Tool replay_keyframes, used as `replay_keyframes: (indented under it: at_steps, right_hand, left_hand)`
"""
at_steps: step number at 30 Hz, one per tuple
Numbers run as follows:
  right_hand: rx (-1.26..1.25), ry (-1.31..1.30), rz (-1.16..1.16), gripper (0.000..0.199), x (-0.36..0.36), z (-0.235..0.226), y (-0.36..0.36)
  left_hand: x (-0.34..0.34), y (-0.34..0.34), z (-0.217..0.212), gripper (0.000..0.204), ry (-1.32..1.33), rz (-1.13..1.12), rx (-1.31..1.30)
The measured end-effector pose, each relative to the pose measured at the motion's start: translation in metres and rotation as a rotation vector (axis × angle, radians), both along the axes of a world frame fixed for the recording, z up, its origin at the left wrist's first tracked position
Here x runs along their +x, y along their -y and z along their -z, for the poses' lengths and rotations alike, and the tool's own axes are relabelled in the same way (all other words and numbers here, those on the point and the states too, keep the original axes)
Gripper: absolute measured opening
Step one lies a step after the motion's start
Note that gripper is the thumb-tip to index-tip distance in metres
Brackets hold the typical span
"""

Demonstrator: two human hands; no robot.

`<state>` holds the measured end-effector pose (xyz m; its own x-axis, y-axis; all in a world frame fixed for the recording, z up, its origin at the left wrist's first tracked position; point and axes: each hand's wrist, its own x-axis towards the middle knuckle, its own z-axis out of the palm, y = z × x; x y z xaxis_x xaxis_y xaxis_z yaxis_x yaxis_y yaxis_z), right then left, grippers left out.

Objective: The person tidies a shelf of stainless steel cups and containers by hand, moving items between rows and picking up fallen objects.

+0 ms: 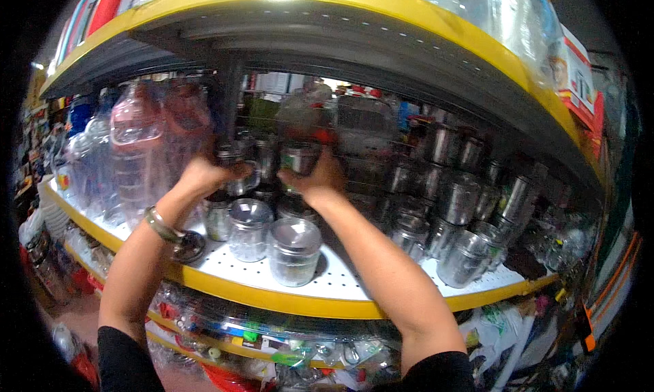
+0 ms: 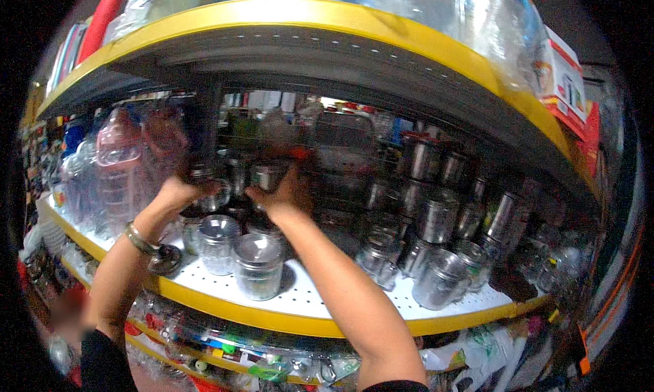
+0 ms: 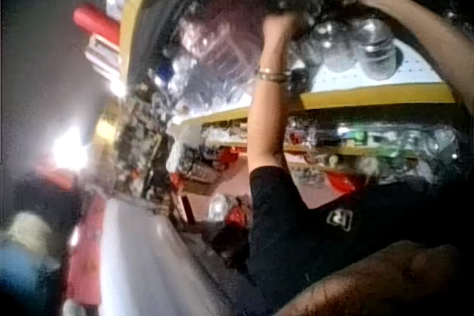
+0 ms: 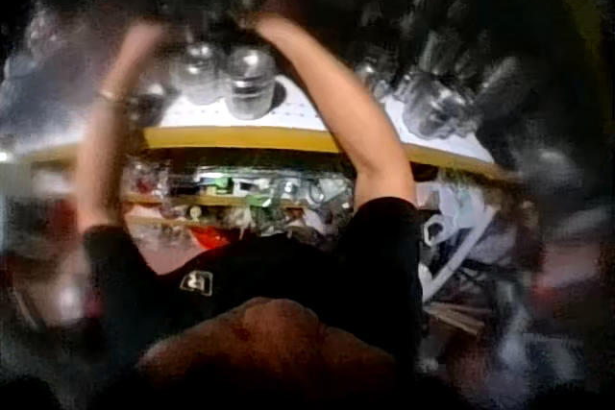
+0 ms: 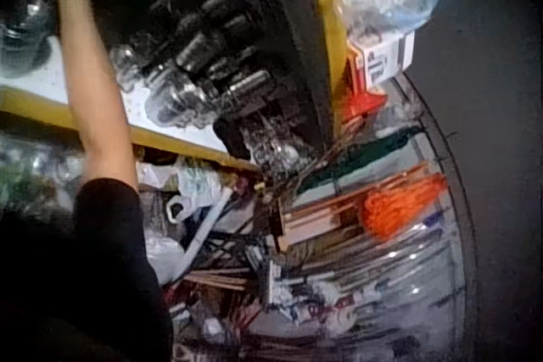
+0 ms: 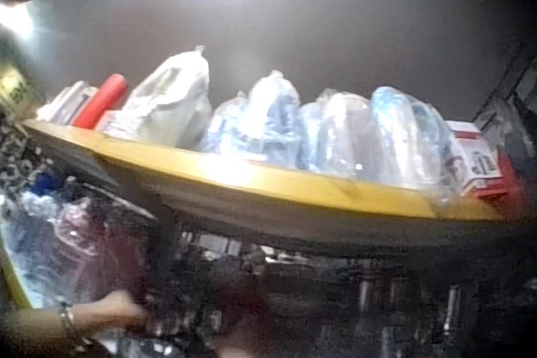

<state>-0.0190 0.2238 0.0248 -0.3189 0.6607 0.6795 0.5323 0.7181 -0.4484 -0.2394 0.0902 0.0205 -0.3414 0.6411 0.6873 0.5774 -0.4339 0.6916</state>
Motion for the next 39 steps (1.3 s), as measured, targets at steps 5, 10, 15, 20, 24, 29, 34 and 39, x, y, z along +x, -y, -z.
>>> replay_keyframes:
  at_steps: [5, 10, 15, 20, 24, 29, 34, 39]
  right_hand:
    - [-0.152, -0.052, -0.071, 0.125, 0.011, -0.001, 0.012]
    - [-0.244, -0.041, -0.119, 0.132, 0.019, -0.010, 0.020]
    - [-0.219, -0.065, -0.219, 0.134, 0.025, -0.012, 0.018]
    - [-0.283, -0.073, -0.290, 0.119, 0.062, -0.026, 0.029]
    - [-0.210, -0.255, -0.384, 0.086, 0.110, -0.023, 0.055]
    - [-0.324, -0.292, -0.726, 0.047, 0.184, 0.000, 0.153]
    - [-0.661, 0.058, -0.826, 0.047, 0.222, 0.073, 0.220]
    - [-0.457, 0.509, -0.718, 0.054, 0.215, 0.187, 0.176]
  left_hand:
    - [-0.008, -0.006, 0.008, 0.088, 0.052, 0.036, 0.026]
    - [0.011, 0.009, -0.002, 0.072, 0.086, 0.072, -0.008]
    - [0.025, 0.018, -0.017, 0.065, 0.021, 0.045, -0.066]
    - [-0.001, 0.001, -0.001, 0.085, -0.170, -0.236, 0.003]
    - [0.010, 0.004, -0.003, 0.089, 0.021, -0.016, -0.078]
    - [0.006, 0.026, 0.000, 0.075, 0.052, 0.014, -0.154]
    - [-0.012, 0.025, 0.000, 0.050, -0.135, -0.223, -0.296]
    - [0.041, 0.097, -0.007, 0.075, -0.525, -0.443, -0.006]
